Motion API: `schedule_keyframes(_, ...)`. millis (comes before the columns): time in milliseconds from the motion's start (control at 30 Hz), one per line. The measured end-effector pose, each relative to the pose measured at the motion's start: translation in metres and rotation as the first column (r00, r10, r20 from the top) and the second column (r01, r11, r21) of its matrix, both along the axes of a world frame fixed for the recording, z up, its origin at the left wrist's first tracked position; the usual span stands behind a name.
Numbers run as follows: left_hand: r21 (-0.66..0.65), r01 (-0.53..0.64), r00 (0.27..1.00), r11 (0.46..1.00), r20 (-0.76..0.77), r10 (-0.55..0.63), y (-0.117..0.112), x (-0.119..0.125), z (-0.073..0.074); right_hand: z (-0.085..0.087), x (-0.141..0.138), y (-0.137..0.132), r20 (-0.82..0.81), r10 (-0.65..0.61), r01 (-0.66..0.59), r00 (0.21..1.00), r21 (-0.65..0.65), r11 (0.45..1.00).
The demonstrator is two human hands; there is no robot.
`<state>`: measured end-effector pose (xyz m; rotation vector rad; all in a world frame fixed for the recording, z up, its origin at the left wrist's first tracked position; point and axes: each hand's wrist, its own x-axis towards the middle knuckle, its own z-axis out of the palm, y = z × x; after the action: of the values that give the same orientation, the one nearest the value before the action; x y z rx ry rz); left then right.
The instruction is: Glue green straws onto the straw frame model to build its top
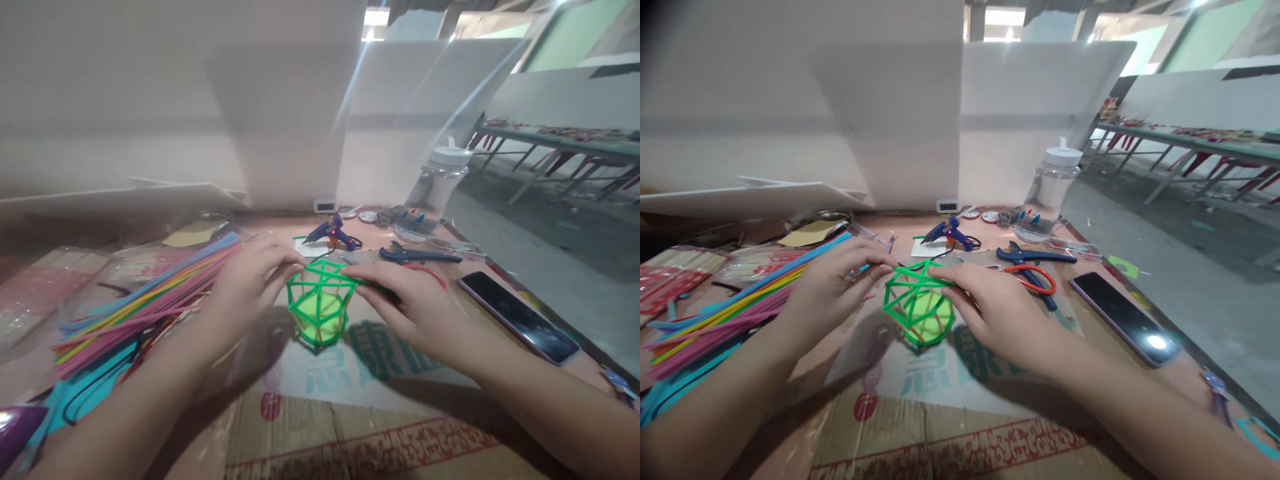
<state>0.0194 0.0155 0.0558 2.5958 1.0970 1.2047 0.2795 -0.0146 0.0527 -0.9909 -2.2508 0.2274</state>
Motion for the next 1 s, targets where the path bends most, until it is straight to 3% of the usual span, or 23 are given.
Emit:
schedule_keyframes(100,-0.103,-0.018,1.0,0.995,0.007,0.019,0.003,-0.001,-0.002,-0.002,0.001,0.002,0.013,-0.009,0.01,1.0,-0.057,0.998)
schedule_keyframes(167,-0.192,-0.086,0.995,0.978,0.028,0.093,0.008,-0.007,-0.005,0.003,0.006,0.001,0.022,-0.016,0.021,1.0,-0.205,0.978)
schedule_keyframes(233,-0.337,-0.135,0.986,0.932,0.049,0.16,0.018,-0.016,-0.011,0.012,0.011,-0.002,0.025,0.036,-0.023,0.999,-0.386,0.922)
schedule_keyframes(300,-0.523,-0.104,0.985,0.846,0.065,0.162,0.028,-0.024,-0.022,0.019,0.016,-0.005,0.04,0.126,-0.088,0.991,-0.514,0.853)
schedule_keyframes(367,-0.68,-0.019,0.99,0.733,0.092,0.111,0.037,-0.028,-0.033,0.023,0.019,-0.005,0.109,0.2,-0.11,0.974,-0.546,0.831)
schedule_keyframes(433,-0.752,0.049,0.99,0.657,0.124,0.069,0.041,-0.027,-0.042,0.023,0.023,-0.002,0.228,0.27,-0.114,0.935,-0.527,0.842)
schedule_keyframes(567,-0.787,0.144,0.974,0.6,0.219,0.053,0.037,-0.018,-0.046,0.014,0.032,0.008,0.439,0.421,-0.131,0.794,-0.552,0.824)
schedule_keyframes(633,-0.8,0.184,0.959,0.571,0.275,0.075,0.033,-0.014,-0.047,0.009,0.036,0.013,0.469,0.438,-0.115,0.767,-0.571,0.813)
schedule_keyframes(733,-0.807,0.2,0.949,0.556,0.301,0.096,0.031,-0.011,-0.049,0.004,0.042,0.025,0.486,0.322,-0.02,0.813,-0.529,0.849)
schedule_keyframes(833,-0.813,0.213,0.943,0.542,0.316,0.103,0.032,-0.01,-0.051,0.001,0.052,0.046,0.474,0.089,0.142,0.876,-0.429,0.892)
schedule_keyframes(900,-0.815,0.222,0.94,0.535,0.324,0.104,0.033,-0.01,-0.05,-0.002,0.056,0.067,0.384,-0.044,0.204,0.922,-0.388,0.899)
schedule_keyframes(1000,-0.815,0.23,0.935,0.532,0.336,0.11,0.034,-0.01,-0.048,-0.015,0.052,0.106,0.254,-0.139,0.235,0.957,-0.402,0.885)
